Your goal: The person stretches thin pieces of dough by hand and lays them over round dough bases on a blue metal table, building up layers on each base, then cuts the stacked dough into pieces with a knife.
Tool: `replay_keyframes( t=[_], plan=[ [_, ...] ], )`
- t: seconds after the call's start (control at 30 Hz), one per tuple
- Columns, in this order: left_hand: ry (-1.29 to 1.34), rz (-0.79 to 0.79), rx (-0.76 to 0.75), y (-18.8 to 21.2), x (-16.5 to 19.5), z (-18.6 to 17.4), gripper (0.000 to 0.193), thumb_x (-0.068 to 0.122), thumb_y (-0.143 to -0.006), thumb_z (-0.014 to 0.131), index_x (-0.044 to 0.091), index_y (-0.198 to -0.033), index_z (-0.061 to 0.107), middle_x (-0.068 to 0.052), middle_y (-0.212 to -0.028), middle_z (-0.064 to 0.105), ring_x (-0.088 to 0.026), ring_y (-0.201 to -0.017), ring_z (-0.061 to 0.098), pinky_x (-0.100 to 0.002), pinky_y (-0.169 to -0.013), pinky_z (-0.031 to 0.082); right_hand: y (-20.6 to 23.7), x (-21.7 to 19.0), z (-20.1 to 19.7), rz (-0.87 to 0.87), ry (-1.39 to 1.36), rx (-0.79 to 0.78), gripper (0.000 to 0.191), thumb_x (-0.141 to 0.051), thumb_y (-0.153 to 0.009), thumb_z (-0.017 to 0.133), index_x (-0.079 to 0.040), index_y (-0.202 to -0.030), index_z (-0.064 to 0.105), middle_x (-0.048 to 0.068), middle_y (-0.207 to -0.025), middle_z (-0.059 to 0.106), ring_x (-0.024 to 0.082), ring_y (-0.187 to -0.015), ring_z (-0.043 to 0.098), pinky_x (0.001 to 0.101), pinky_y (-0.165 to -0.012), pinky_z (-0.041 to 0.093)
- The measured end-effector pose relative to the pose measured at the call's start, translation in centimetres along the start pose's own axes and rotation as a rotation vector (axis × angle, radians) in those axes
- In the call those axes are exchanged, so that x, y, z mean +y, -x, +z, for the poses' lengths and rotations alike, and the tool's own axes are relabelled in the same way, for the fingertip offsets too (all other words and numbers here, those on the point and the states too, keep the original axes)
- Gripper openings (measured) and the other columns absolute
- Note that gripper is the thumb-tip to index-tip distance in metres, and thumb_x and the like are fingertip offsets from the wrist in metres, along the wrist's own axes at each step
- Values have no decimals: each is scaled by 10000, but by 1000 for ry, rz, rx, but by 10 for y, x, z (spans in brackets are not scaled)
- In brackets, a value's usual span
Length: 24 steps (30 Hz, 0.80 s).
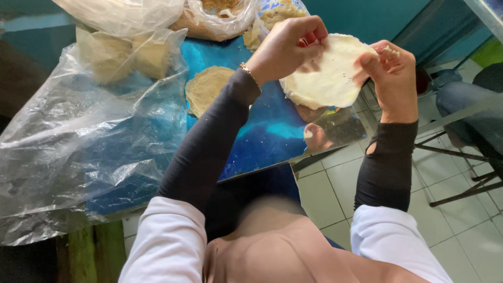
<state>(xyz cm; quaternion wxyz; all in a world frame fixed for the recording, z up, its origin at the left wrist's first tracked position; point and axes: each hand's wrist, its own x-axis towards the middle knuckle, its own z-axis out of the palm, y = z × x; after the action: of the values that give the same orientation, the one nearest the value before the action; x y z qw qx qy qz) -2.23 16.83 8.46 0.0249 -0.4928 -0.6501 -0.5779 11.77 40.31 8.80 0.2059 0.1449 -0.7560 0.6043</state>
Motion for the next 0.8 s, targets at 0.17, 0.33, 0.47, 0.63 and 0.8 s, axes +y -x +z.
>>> replay_keyframes(
  t=[0.17, 0.33, 0.47, 0.63, 0.8],
  plan=[
    [53, -408, 251, 8, -72, 33, 165, 156, -881, 723, 59, -1014, 737, -63, -819, 746, -161, -751, 692, -320, -650, 567, -30, 69, 1, 125, 185, 43, 288, -292, -1069, 766, -16, -1013, 705, -60, -809, 620, 2, -668, 519, 212, -603, 398],
    [-96, -394, 447, 21, -120, 56, 307, 114, -765, 750, 61, -1062, 693, -95, -848, 769, -206, -797, 768, -333, -732, 593, -54, 129, 10, 88, 271, 15, 256, -220, -1013, 819, -5, -935, 705, -95, -783, 602, -9, -705, 469, 205, -607, 404],
    [-183, -354, 481, 29, -124, 60, 307, 78, -811, 708, 71, -1117, 683, -120, -853, 775, -249, -817, 774, -351, -750, 592, -47, 137, 11, 132, 402, 39, 217, -191, -1003, 840, -15, -952, 724, -76, -746, 579, 1, -690, 460, 213, -594, 407],
    [-251, -303, 412, 35, -111, 59, 389, 22, -795, 700, 72, -1177, 647, -144, -976, 742, -303, -927, 736, -381, -848, 567, -42, 127, 20, 104, 492, 104, 143, -156, -971, 828, -39, -1005, 753, -41, -765, 672, 13, -686, 574, 220, -623, 489],
    [-339, -241, 402, 48, -96, 56, 515, 10, -743, 751, 76, -1236, 617, -174, -1127, 655, -368, -1085, 646, -409, -934, 526, -39, 122, 22, -54, 619, 165, 140, -71, -900, 845, -32, -1006, 764, 49, -884, 684, 92, -721, 639, 268, -658, 547]
  ],
)
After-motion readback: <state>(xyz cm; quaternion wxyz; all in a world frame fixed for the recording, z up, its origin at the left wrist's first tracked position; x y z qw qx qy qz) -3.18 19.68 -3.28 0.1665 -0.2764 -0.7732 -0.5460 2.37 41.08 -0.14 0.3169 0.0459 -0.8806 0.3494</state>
